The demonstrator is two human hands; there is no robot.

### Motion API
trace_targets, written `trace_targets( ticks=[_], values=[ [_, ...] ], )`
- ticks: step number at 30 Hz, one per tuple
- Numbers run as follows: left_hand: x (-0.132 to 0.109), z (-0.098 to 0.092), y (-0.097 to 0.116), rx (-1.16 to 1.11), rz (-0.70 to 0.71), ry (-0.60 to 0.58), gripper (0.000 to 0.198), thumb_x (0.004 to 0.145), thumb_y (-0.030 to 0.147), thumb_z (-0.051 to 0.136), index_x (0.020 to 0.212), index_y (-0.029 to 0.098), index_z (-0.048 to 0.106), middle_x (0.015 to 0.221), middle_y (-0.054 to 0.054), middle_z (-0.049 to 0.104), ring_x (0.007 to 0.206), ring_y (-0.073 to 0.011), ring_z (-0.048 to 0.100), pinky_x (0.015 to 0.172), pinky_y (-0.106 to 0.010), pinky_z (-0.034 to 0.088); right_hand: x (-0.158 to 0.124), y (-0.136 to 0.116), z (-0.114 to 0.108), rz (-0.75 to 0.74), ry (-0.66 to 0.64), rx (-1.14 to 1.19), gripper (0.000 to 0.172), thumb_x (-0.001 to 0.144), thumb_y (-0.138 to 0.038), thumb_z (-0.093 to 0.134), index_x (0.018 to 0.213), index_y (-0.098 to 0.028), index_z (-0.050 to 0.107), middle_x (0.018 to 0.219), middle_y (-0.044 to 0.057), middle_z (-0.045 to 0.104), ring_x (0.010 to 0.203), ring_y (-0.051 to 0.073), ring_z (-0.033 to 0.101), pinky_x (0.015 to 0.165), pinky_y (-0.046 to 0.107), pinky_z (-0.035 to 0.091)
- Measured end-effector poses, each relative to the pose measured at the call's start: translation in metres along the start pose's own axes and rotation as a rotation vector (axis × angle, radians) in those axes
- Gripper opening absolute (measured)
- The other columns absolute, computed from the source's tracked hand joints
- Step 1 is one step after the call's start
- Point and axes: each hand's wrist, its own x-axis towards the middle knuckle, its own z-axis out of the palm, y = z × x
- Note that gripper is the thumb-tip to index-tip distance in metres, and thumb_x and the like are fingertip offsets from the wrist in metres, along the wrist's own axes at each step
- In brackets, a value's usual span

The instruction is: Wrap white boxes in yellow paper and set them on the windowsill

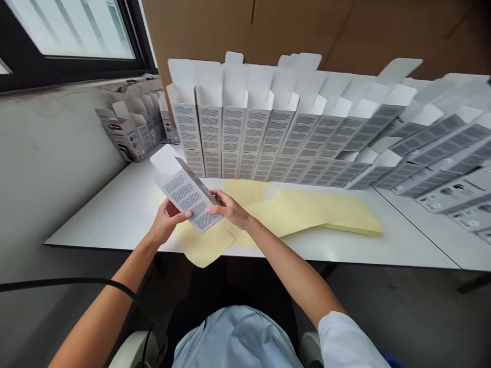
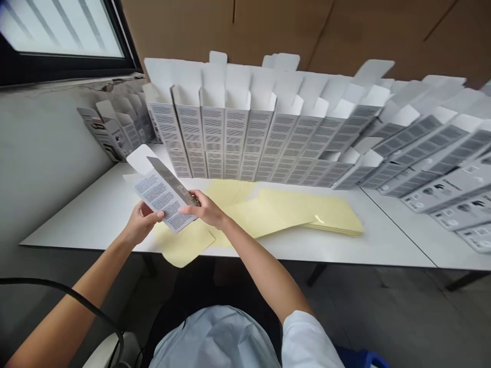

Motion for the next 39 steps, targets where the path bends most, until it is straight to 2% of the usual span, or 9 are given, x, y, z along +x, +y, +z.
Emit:
trace_targets(
  ticks=[4,9,12,16,21,24,30,34,39],
  values=[
    [0.004,0.035,-0.011,-0.059,-0.139,0.057,0.052,0.058,0.028,0.084,0.102,0.015,0.059,0.097,-0.006,0.061,0.067,-0.0096,0.052,0.051,-0.020,0.041,-0.052,0.008,-0.022,-0.030,0.378,-0.256,0.046,0.084,-0.045,0.062,0.122,-0.021,0.056,0.133,0.009,0.054,0.116,0.021,0.056,0.088,0.031,0.051],
    [0.021,0.071,-0.028,-0.121,-0.314,0.038,0.053,0.068,0.031,0.081,0.111,0.010,0.058,0.102,-0.010,0.061,0.065,-0.0080,0.053,0.057,-0.022,0.046,-0.149,0.028,-0.072,-0.182,1.132,-0.499,0.029,0.083,-0.044,0.060,0.080,-0.016,0.062,0.080,0.007,0.064,0.075,0.017,0.060,0.068,0.028,0.048],
    [0.033,0.088,-0.032,-0.082,-0.391,0.073,0.055,0.068,0.030,0.080,0.114,0.008,0.058,0.093,-0.009,0.061,0.060,-0.0067,0.052,0.056,-0.020,0.046,-0.194,0.035,-0.102,0.031,1.416,-0.580,0.035,0.079,-0.048,0.062,0.070,-0.014,0.061,0.067,0.006,0.062,0.063,0.017,0.056,0.063,0.029,0.045],
    [0.042,0.101,-0.033,-0.005,-0.394,0.135,0.060,0.066,0.030,0.081,0.116,0.009,0.056,0.089,-0.005,0.060,0.060,-0.0053,0.050,0.057,-0.019,0.044,-0.209,0.038,-0.121,0.399,1.240,-0.165,0.056,0.072,-0.066,0.065,0.071,-0.010,0.067,0.071,0.011,0.067,0.049,0.014,0.053,0.046,0.026,0.036],
    [0.039,0.102,-0.031,0.331,-0.307,0.305,0.078,0.068,0.042,0.079,0.132,0.013,0.044,0.130,-0.016,0.047,0.071,-0.0077,0.053,0.060,-0.023,0.044,-0.193,0.043,-0.123,0.275,1.183,0.141,0.054,0.054,-0.058,0.083,0.071,-0.009,0.067,0.069,0.011,0.066,0.048,0.011,0.053,0.039,0.021,0.027],
    [0.029,0.115,-0.025,0.547,0.094,0.428,0.079,0.075,0.042,0.075,0.138,0.021,0.033,0.146,-0.015,0.030,0.078,-0.0093,0.052,0.056,-0.023,0.043,-0.191,0.046,-0.121,0.181,1.178,0.253,0.049,0.050,-0.049,0.088,0.068,-0.010,0.065,0.066,0.009,0.065,0.049,0.010,0.054,0.041,0.020,0.029],
    [0.022,0.199,-0.024,0.733,0.689,-0.246,0.019,0.086,0.024,0.062,0.103,0.017,0.061,0.095,-0.006,0.064,0.077,-0.0127,0.057,0.068,-0.026,0.047,-0.201,0.054,-0.112,0.130,1.166,0.092,0.039,0.064,-0.046,0.083,0.069,-0.011,0.068,0.054,0.003,0.054,0.047,0.008,0.045,0.045,0.021,0.036],
    [0.051,0.253,-0.048,0.868,0.318,-0.384,0.044,0.088,0.033,0.057,0.124,0.009,0.055,0.126,-0.016,0.059,0.121,-0.0296,0.051,0.100,-0.045,0.043,-0.205,0.059,-0.108,0.050,1.183,-0.109,0.034,0.071,-0.045,0.078,0.069,-0.012,0.070,0.067,0.004,0.054,0.053,0.009,0.047,0.046,0.022,0.038],
    [0.082,0.269,-0.062,0.707,-0.090,-0.423,0.043,0.088,0.032,0.055,0.124,0.007,0.058,0.113,-0.014,0.062,0.104,-0.0227,0.059,0.095,-0.037,0.045,-0.208,0.060,-0.109,-0.030,1.155,-0.152,0.029,0.075,-0.042,0.075,0.070,-0.014,0.072,0.072,0.004,0.052,0.055,0.009,0.045,0.047,0.023,0.037]
  ],
)
